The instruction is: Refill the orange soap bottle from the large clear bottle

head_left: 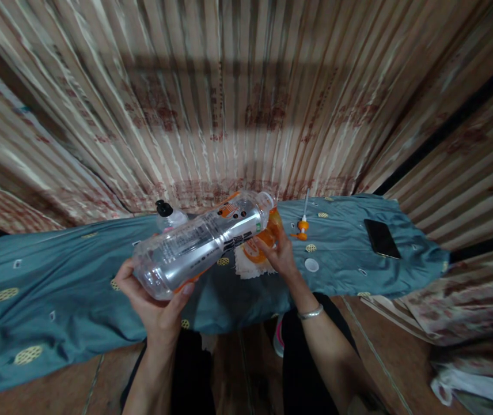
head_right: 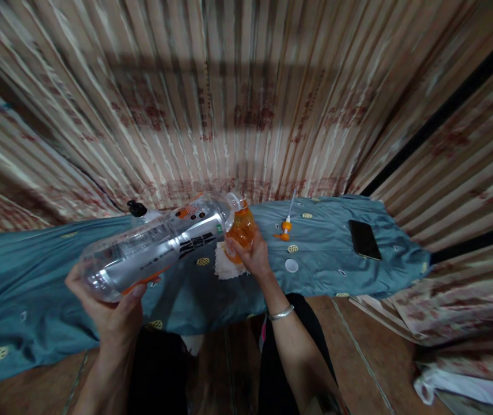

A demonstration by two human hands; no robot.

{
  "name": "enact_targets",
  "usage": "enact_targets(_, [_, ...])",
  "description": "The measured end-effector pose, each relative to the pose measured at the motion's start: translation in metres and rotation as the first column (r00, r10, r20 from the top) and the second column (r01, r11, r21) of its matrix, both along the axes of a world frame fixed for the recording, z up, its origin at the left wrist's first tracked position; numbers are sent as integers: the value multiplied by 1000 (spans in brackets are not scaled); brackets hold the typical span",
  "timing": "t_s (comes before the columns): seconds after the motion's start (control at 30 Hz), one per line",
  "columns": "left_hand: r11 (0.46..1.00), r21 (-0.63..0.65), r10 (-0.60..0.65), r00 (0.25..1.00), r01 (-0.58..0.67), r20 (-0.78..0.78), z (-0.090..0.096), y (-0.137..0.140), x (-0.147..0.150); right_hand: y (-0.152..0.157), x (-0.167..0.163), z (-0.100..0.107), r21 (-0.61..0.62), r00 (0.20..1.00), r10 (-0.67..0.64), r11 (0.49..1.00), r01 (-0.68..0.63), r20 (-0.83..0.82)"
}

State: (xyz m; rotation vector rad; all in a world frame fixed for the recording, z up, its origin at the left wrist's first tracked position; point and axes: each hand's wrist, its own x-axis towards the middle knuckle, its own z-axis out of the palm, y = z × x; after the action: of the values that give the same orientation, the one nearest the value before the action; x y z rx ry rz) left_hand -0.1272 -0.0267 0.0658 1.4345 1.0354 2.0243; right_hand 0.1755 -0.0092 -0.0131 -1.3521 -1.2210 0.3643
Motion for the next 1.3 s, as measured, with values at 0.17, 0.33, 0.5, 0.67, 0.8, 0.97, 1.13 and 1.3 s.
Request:
enact_targets(0.17, [1000, 11, -21, 1000, 20, 3, -2, 1, -1, 0, -1, 0, 2, 1000, -1, 1000, 1, -3])
enact_targets(0.33, [997, -4, -81, 996, 81, 29, -2, -1, -2, -1, -3, 2, 20, 1000, 4, 1000, -4, -20])
enact_targets(0.5, [999, -14, -41, 999, 41, 8, -1, -1, -2, -2, -5, 5, 3, 999, 7, 1000, -7, -51])
enact_targets(0.67, [999, -8, -39, 999, 39, -11, 1, -1, -1, -5, -4, 8, -13, 998, 9, 1000, -10, -65])
enact_targets(0.8, [998, 17, -59, 998, 60, -23, 4, -3, -1, -5, -3, 6, -12, 999, 12, 1000, -13, -48])
enact_targets(0.97, [999, 11, -51, 998, 51, -31, 6, -4, -1, -4, -3, 3, -3, 999, 22, 1000, -22, -49])
enact_targets(1.13, [999, -12, -33, 999, 33, -31, 8, -2, 0, -4, -3, 3, 3, 999, 24, 1000, -24, -33])
enact_targets(1.3, [1000, -10, -15, 999, 14, -30, 11, -4, 2, -4, -4, 4, 1, 999, -12, 1000, 12, -37])
